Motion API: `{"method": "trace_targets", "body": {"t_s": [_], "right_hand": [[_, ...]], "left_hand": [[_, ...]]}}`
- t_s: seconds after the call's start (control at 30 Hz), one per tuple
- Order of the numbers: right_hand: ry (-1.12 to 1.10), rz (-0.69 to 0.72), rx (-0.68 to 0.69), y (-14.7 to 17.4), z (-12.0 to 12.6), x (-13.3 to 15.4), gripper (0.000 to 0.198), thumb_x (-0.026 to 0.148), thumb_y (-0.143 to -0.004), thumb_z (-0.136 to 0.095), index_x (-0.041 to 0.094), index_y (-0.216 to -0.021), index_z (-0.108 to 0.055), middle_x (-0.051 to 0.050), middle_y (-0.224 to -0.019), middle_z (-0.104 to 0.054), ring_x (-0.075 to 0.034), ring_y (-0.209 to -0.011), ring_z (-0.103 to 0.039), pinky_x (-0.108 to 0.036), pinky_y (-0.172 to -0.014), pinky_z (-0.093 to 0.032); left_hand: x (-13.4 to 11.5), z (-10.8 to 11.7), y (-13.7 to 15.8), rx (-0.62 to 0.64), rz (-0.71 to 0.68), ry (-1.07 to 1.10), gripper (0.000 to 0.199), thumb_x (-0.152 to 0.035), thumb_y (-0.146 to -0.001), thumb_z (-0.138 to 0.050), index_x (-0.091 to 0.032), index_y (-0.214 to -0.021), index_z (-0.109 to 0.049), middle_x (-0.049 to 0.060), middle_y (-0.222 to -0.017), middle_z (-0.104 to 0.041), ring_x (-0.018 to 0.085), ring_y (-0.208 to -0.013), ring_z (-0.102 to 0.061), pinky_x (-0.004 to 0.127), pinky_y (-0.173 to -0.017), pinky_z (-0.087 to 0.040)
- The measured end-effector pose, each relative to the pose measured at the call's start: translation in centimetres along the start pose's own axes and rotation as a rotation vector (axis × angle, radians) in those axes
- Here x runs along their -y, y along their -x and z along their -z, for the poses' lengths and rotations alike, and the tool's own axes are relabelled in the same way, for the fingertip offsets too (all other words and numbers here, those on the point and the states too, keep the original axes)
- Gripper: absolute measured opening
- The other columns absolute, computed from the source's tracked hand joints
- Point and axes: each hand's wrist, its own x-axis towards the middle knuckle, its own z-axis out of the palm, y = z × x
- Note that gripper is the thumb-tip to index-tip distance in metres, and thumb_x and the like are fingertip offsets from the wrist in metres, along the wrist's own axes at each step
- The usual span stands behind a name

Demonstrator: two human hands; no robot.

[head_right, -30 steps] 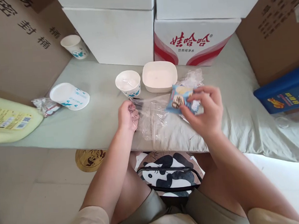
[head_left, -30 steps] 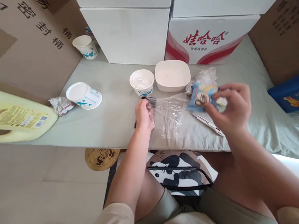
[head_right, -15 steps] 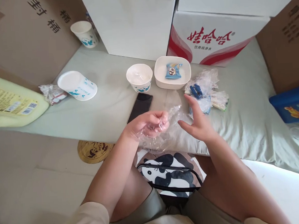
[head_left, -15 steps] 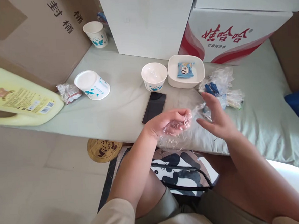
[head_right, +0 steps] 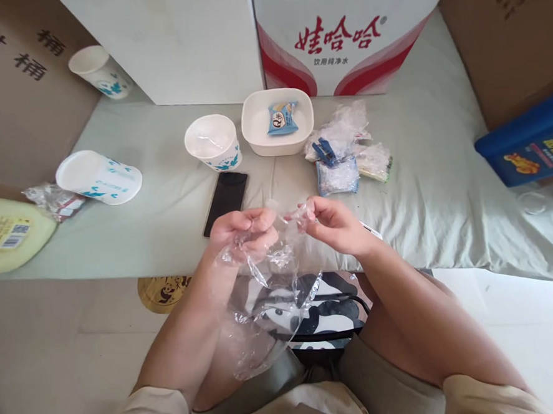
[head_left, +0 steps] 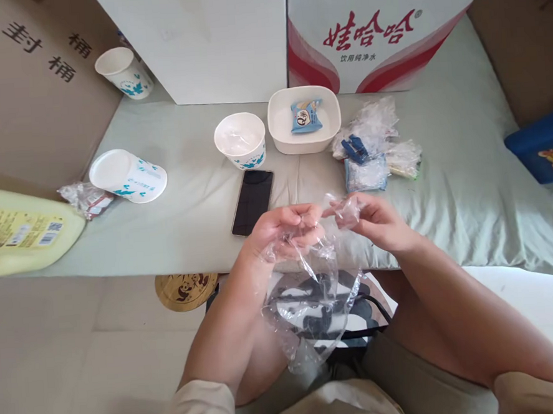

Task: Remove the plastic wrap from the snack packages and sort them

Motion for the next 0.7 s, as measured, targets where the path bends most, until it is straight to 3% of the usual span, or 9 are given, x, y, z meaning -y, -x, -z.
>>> {"method": "trace_targets", "body": {"t_s": [0.07,0.13,0.27,0.37,0.47,0.57,0.63,0.7], "right_hand": [[-0.09,-0.03,-0.166,0.5,0.6,-0.3,0.039,0.051,-0.082,-0.078,0.025,-0.075,-0.049,0.003,-0.066,-0.063,-0.019,-0.07,-0.071,-0.035,-0.069,-0.059],[-0.122,-0.034,-0.376,1.0,1.4,-0.5,0.037,0.043,-0.081,-0.08,0.025,-0.078,-0.048,0.007,-0.057,-0.055,-0.012,-0.049,-0.058,-0.026,-0.051,-0.049],[-0.094,-0.026,-0.681,1.7,2.8,-0.4,0.029,0.033,-0.082,-0.077,0.026,-0.084,-0.049,0.009,-0.058,-0.05,-0.006,-0.038,-0.036,-0.022,-0.036,-0.024],[-0.028,-0.047,-0.745,2.0,3.3,-0.2,0.028,0.034,-0.082,-0.075,0.028,-0.088,-0.049,0.007,-0.066,-0.054,-0.007,-0.039,-0.037,-0.024,-0.036,-0.025],[0.061,-0.057,-0.774,2.2,3.5,-0.1,0.027,0.039,-0.084,-0.073,0.028,-0.089,-0.049,0.005,-0.072,-0.055,-0.008,-0.041,-0.039,-0.026,-0.037,-0.026],[0.11,-0.077,-0.805,2.2,3.6,0.1,0.028,0.045,-0.084,-0.072,0.029,-0.088,-0.049,0.004,-0.073,-0.056,-0.009,-0.043,-0.04,-0.027,-0.037,-0.027],[0.117,-0.085,-0.825,2.2,3.7,0.2,0.028,0.044,-0.083,-0.072,0.028,-0.087,-0.049,0.004,-0.072,-0.056,-0.01,-0.043,-0.04,-0.027,-0.037,-0.028],[0.113,-0.078,-0.829,2.2,3.8,0.1,0.027,0.04,-0.083,-0.072,0.028,-0.087,-0.049,0.004,-0.071,-0.057,-0.009,-0.043,-0.04,-0.026,-0.038,-0.029]], "left_hand": [[-0.7,0.2,-0.3,-0.046,-0.03,-0.051,0.019,-0.028,-0.072,-0.061,-0.02,-0.073,-0.044,-0.005,-0.049,-0.039,0.002,-0.031,-0.014,0.015,-0.032,-0.006],[-1.3,0.6,-0.5,-0.144,-0.098,-0.118,0.023,-0.032,-0.074,-0.068,-0.019,-0.075,-0.048,-0.007,-0.049,-0.04,0.001,-0.033,-0.019,0.014,-0.032,-0.013],[-1.5,1.7,-1.2,-0.357,-0.343,-0.222,0.04,-0.034,-0.066,-0.084,-0.018,-0.092,-0.058,-0.007,-0.059,-0.053,0.005,-0.048,-0.05,0.014,-0.047,-0.041],[-1.4,2.1,-1.9,-0.422,-0.445,-0.274,0.058,-0.022,-0.058,-0.091,-0.022,-0.105,-0.057,-0.005,-0.075,-0.063,0.011,-0.073,-0.068,0.021,-0.068,-0.056],[-1.8,2.2,-2.6,-0.528,-0.563,-0.269,0.051,-0.021,-0.06,-0.09,-0.022,-0.099,-0.056,-0.008,-0.072,-0.06,0.007,-0.059,-0.062,0.018,-0.055,-0.049],[-2.4,2.2,-3.0,-0.621,-0.772,-0.179,0.045,-0.019,-0.061,-0.087,-0.024,-0.092,-0.054,-0.011,-0.067,-0.056,0.002,-0.047,-0.049,0.015,-0.044,-0.038],[-2.6,2.1,-3.2,-0.658,-0.83,-0.126,0.043,-0.02,-0.064,-0.085,-0.025,-0.093,-0.054,-0.01,-0.071,-0.059,0.003,-0.052,-0.054,0.015,-0.048,-0.043],[-2.6,1.9,-3.2,-0.67,-0.748,-0.126,0.042,-0.026,-0.065,-0.085,-0.025,-0.095,-0.056,-0.006,-0.081,-0.067,0.007,-0.062,-0.063,0.018,-0.055,-0.051]]}}
